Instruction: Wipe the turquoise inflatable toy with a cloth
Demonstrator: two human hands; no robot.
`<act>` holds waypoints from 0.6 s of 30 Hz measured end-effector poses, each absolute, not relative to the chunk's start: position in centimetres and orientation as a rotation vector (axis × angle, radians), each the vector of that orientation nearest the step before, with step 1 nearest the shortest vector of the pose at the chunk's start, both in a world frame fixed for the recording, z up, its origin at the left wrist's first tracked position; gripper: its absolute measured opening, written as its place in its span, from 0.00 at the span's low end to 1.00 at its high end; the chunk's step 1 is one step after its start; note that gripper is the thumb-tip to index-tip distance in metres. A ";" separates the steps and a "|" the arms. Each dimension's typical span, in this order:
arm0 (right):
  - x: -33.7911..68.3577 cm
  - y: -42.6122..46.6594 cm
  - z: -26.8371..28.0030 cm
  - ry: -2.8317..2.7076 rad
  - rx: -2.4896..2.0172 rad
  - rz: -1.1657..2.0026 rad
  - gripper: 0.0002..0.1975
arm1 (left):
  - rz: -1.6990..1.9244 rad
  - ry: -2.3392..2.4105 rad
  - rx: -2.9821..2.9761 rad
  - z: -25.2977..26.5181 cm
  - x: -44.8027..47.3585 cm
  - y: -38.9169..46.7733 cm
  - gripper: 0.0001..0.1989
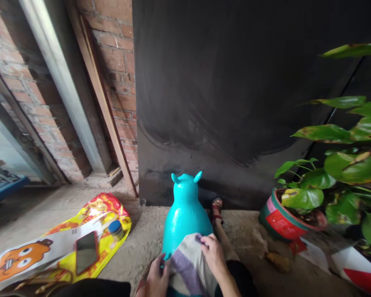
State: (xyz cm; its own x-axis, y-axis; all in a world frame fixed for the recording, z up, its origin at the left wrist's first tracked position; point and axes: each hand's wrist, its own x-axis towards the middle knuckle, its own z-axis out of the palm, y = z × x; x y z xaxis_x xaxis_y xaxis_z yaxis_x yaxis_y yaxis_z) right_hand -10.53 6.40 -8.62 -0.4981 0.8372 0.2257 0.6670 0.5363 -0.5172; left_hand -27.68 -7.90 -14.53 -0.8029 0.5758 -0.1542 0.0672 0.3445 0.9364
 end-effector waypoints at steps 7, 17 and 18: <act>-8.6 8.9 -6.7 -2.243 -1.177 0.380 0.18 | 1.415 2.179 0.609 -12.0 -29.6 -7.7 0.28; -11.6 13.3 4.1 -2.112 -0.956 0.265 0.19 | 1.729 2.199 0.957 1.7 -33.8 -4.1 0.28; -11.5 13.3 4.3 -2.104 -0.947 0.264 0.19 | 1.725 2.196 1.013 2.3 -34.0 -4.2 0.27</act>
State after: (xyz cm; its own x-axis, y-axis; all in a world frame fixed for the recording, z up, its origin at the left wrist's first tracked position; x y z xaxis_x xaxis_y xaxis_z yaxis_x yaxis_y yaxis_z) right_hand -11.53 13.32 4.31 -0.4027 0.7049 0.5839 0.5388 0.6982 -0.4714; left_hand -33.97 -4.17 2.30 -0.7545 0.5994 0.2675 0.4020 0.0998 0.9102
